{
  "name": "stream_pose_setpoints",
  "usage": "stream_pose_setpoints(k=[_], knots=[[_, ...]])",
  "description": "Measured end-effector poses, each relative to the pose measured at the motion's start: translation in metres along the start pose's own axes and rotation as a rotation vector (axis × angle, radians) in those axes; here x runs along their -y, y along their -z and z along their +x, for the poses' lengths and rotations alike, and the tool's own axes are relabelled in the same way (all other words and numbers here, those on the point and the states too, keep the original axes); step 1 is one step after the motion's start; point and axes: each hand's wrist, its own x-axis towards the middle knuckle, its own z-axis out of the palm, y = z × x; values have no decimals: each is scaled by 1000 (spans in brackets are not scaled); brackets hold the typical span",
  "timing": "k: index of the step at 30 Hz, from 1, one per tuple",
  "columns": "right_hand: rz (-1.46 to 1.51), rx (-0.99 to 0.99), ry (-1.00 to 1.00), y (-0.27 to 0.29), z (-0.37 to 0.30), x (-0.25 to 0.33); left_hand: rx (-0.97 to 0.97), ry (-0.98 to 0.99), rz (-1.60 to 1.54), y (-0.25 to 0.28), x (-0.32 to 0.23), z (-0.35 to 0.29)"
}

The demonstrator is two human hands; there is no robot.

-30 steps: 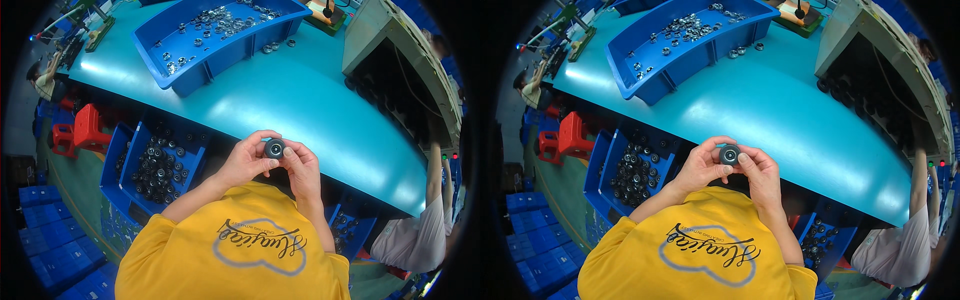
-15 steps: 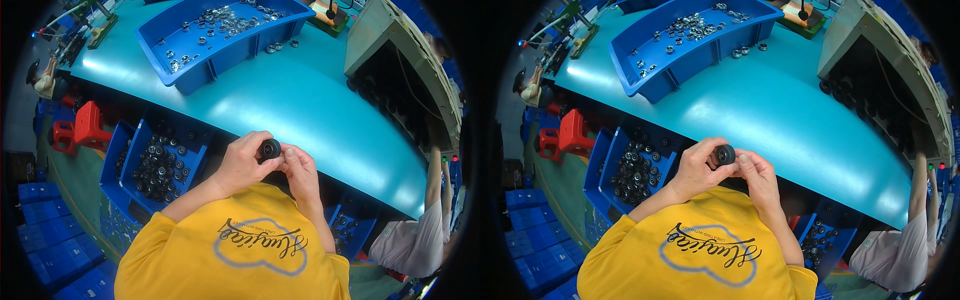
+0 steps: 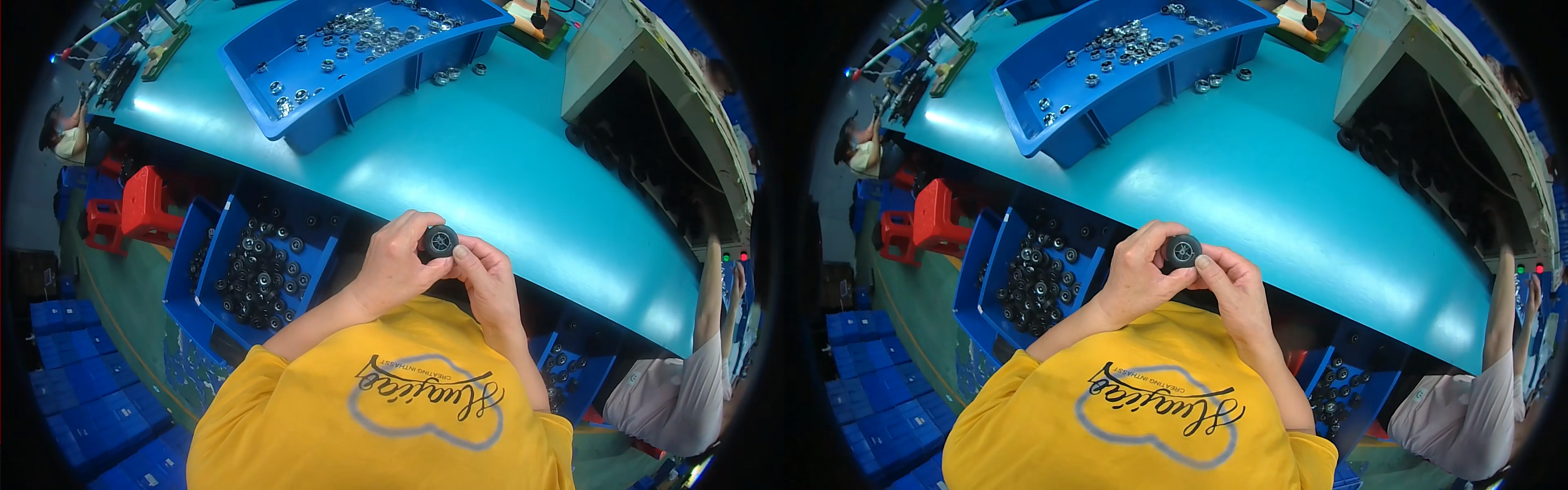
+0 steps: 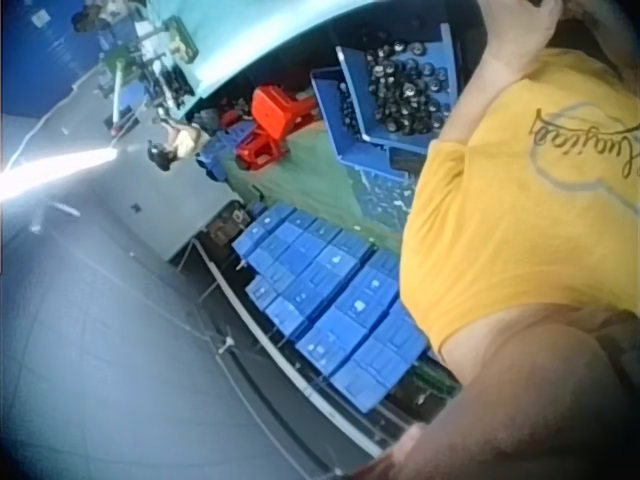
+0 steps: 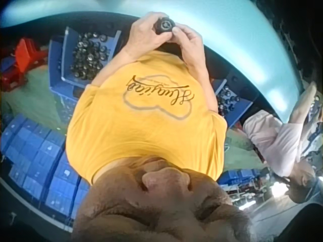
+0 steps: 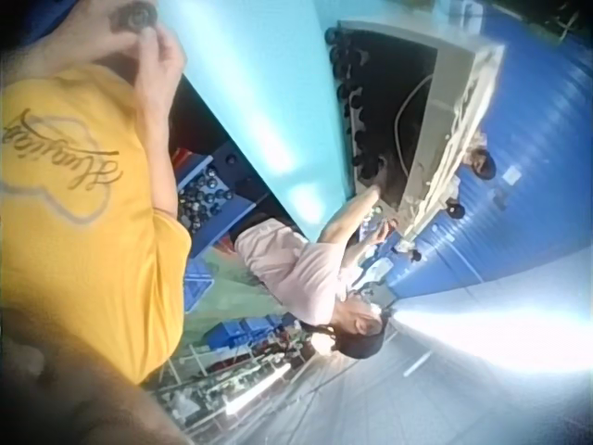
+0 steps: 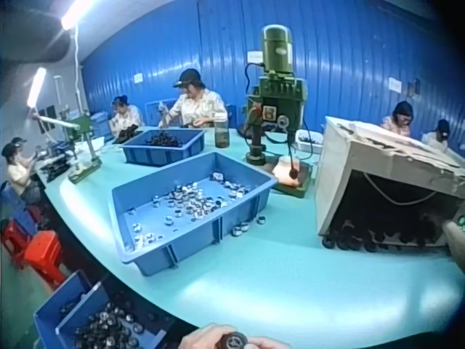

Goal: Assembling small metal inserts into plastic ring components at a factory workbench.

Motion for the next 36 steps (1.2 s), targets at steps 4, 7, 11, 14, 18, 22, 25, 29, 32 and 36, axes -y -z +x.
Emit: stream_pose_setpoints(k=[4,7,11,14,18,22,25,29,32,36], knots=[[-7,-41,-13,-3,0,0,-1,2,-10,0,1,0],[-68,-67,14,-4,0,0,46,27,11,3,-3,1],[-119,-80,16,-5,0,1,38,25,-1,0,-1,0],[-192,-104,40,-2,-1,-2,16,-32,12,-4,2,-3],[-285,-165,128,-2,-1,-11,-26,-148,120,-8,5,-5],[-172,-114,138,-1,-1,-8,32,-2,-24,-3,-2,0],[-46,-36,50,-3,-3,8,58,191,-340,-6,5,-2],[-160,-59,51,0,-3,6,52,169,-269,-5,2,-3],[-247,-84,90,-1,-3,2,38,65,-58,-4,2,-2],[-267,-93,96,5,-1,-2,43,18,8,-3,2,-1]])
